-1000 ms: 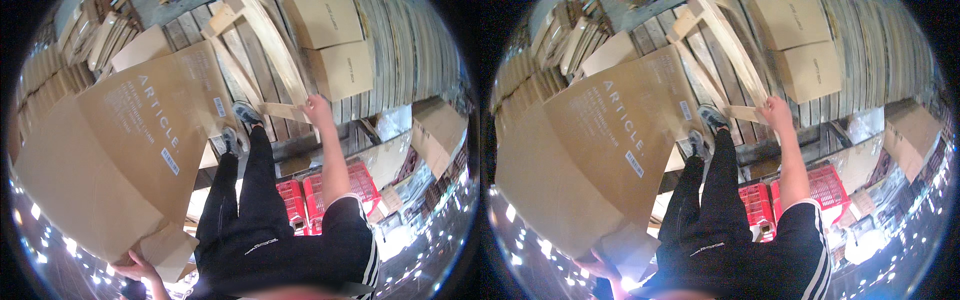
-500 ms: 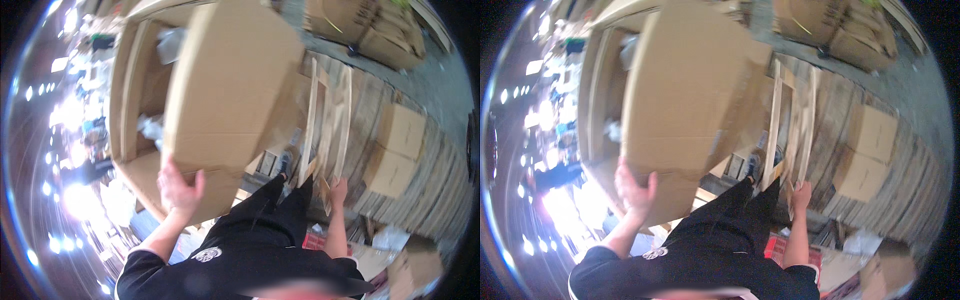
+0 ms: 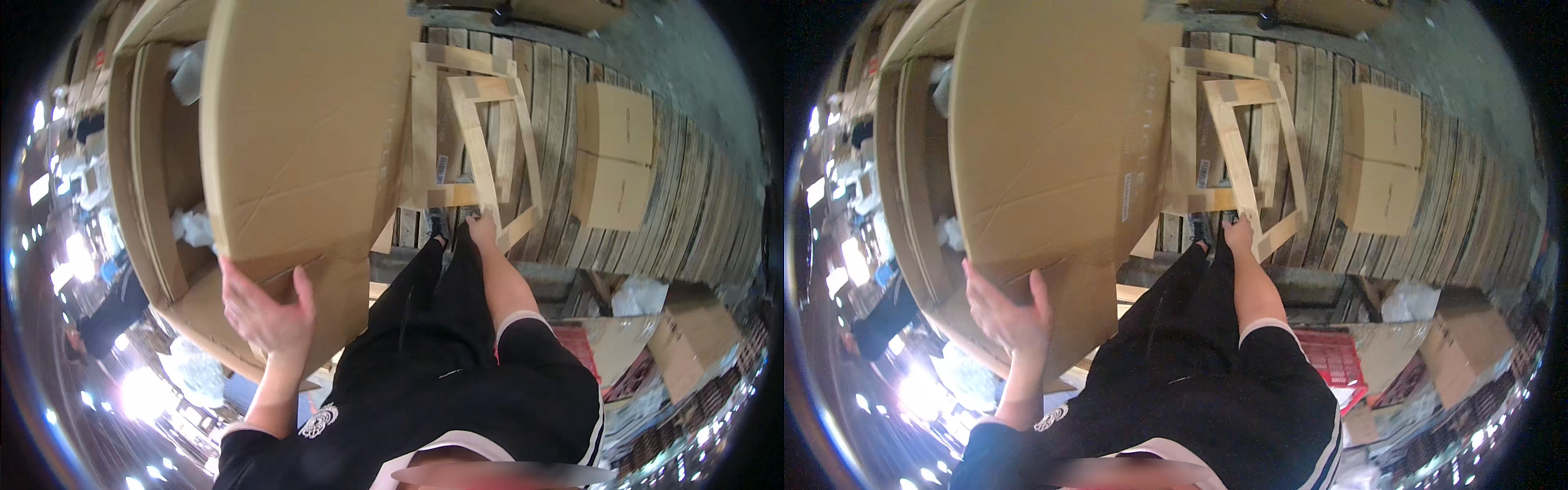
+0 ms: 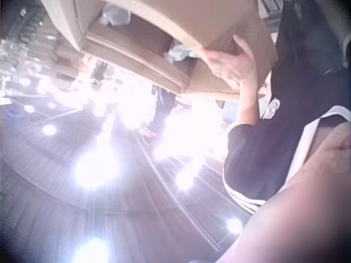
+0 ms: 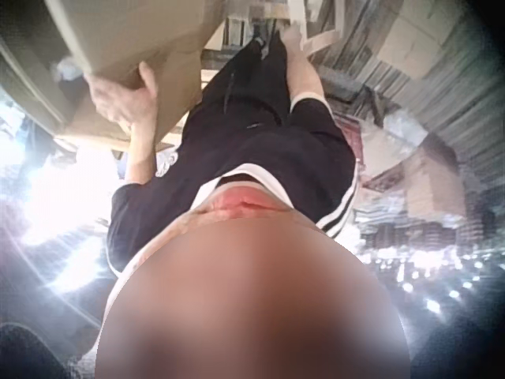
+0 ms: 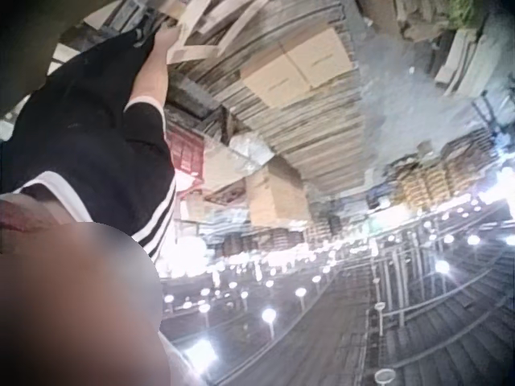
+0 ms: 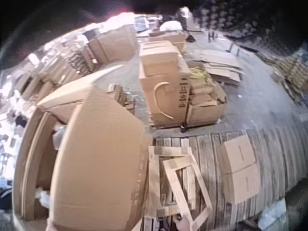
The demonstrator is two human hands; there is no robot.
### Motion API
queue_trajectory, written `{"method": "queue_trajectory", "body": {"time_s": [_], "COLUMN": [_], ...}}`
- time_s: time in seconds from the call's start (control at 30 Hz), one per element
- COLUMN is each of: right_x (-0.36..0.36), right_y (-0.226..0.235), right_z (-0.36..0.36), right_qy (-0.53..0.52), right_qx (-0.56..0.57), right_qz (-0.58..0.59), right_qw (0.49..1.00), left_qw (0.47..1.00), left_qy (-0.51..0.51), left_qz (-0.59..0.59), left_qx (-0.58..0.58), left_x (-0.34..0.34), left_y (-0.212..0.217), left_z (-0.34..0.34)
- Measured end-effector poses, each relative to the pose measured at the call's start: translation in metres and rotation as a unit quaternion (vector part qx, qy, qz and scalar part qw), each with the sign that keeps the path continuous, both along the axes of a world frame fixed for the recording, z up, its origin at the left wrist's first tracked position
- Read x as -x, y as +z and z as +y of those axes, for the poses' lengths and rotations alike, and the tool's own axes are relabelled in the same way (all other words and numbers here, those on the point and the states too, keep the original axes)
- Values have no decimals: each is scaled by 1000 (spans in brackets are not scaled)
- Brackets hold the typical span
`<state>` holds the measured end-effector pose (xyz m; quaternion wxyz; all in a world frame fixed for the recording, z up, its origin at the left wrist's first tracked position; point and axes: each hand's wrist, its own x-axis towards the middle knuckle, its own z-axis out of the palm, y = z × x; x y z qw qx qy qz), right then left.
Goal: The person assembles a dining chair by inserting wooden slats into a cardboard box containing the chair frame and foam padding. They repeatedly pick up slats, position them inside the box, and adjust the components to fit.
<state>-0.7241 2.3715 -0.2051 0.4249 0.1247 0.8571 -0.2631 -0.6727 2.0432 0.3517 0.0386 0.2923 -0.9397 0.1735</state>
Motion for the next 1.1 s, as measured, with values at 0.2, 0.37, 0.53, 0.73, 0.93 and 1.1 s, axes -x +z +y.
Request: {"method": "queue_trajectory", "body": {"time_s": [0.2,0.37,0.53,0.73,0.93,1.1], "right_x": [46,78,107,146,175,192], "right_y": [-25,-86,-192,-288,-294,-297], "right_z": [-54,-65,-29,-17,14,34], "right_qy": [33,48,27,92,-13,-74], "right_qx": [-50,-83,-87,-80,93,89], "right_qz": [64,109,124,80,22,162], "right_qw": [996,989,988,989,995,980], "left_qw": [995,999,994,992,996,991], "left_qy": [-17,-34,-52,50,4,16], "left_qz": [-63,-27,-13,-2,-84,-116], "left_qx": [73,-5,95,112,21,69], "left_x": [-17,-9,1,2,1,-7], "left_y": [-2,-4,-8,-18,-7,5], "left_z": [-11,-13,-9,-9,-12,-18]}}
